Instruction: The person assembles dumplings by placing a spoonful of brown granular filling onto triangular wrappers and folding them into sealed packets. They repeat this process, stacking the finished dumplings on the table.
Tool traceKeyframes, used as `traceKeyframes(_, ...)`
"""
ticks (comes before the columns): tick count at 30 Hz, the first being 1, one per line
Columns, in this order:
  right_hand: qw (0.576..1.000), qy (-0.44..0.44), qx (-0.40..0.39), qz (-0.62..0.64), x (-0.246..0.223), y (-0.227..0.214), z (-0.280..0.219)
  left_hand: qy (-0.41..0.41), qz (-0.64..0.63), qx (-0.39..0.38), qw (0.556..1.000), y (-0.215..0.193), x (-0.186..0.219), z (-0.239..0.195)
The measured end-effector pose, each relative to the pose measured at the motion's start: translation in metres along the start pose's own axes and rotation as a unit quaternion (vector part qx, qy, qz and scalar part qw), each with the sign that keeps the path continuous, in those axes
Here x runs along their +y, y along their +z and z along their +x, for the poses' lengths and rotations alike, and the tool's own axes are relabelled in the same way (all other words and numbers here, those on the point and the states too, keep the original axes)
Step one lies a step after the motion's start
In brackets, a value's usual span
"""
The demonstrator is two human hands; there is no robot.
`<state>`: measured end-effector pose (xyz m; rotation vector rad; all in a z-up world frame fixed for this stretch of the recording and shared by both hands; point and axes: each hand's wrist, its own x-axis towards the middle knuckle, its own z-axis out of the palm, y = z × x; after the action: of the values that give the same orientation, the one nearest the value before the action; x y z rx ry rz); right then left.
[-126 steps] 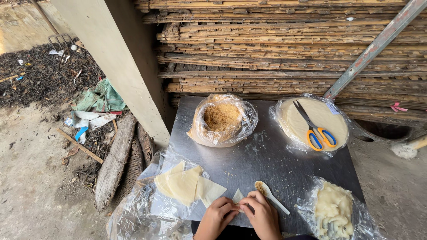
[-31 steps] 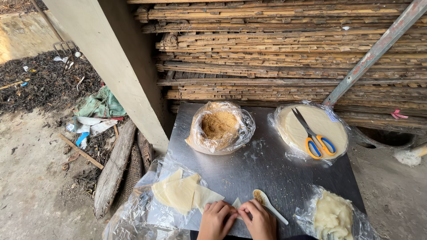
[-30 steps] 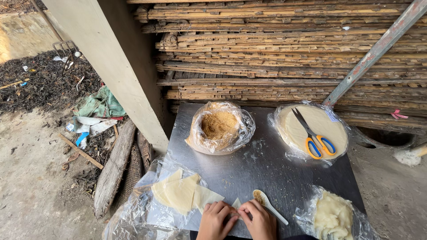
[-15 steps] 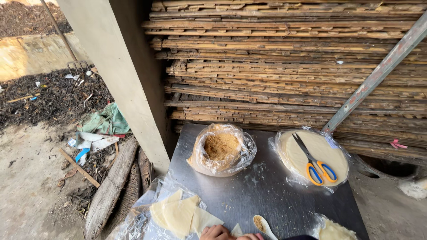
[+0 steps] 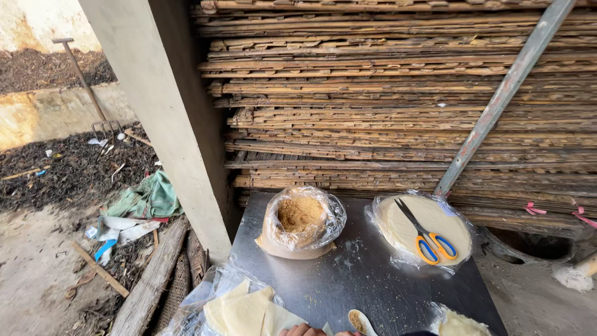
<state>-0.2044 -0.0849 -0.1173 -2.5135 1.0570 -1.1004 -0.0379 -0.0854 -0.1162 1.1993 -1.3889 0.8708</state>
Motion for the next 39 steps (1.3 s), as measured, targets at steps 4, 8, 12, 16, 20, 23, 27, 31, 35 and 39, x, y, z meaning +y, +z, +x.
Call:
traceKeyframes(4, 1.000, 0.008, 0.020, -0.018, -0.004, 0.009, -0.008, -0.049, -0.153, -0.230, 0.960, -0.029, -0.010, -0.008)
traceKeyframes(8, 0.997, 0.038, -0.060, 0.017, 0.006, -0.007, -0.011, -0.108, -0.171, -0.332, 0.922, -0.036, -0.012, -0.014)
traceKeyframes(12, 0.982, 0.154, -0.104, 0.033, -0.007, -0.021, 0.000, -0.105, -0.211, -0.343, 0.909, -0.055, -0.010, -0.002)
traceKeyframes(16, 0.976, 0.160, -0.138, 0.044, -0.029, -0.050, 0.025, -0.059, -0.224, -0.304, 0.924, -0.070, -0.002, 0.035)
traceKeyframes(20, 0.963, 0.231, -0.139, 0.030, -0.061, -0.075, 0.035, -0.124, -0.246, -0.340, 0.899, -0.104, 0.013, 0.065)
traceKeyframes(23, 0.962, 0.211, -0.168, 0.052, -0.076, -0.093, 0.055, -0.131, -0.260, -0.336, 0.896, -0.110, 0.015, 0.100)
traceKeyframes(27, 0.963, 0.198, -0.162, 0.079, -0.085, -0.104, 0.050, -0.175, -0.259, -0.359, 0.879, -0.123, 0.026, 0.107)
traceKeyframes(31, 0.973, 0.181, -0.125, 0.070, -0.096, -0.111, 0.055, -0.165, -0.251, -0.336, 0.893, -0.120, 0.029, 0.115)
traceKeyframes(35, 0.996, 0.034, -0.066, 0.042, -0.104, -0.115, 0.045, -0.176, -0.234, -0.339, 0.894, -0.114, 0.031, 0.109)
traceKeyframes(39, 0.993, 0.063, -0.093, -0.022, -0.104, -0.110, 0.046, -0.201, -0.240, -0.354, 0.881, -0.108, 0.028, 0.109)
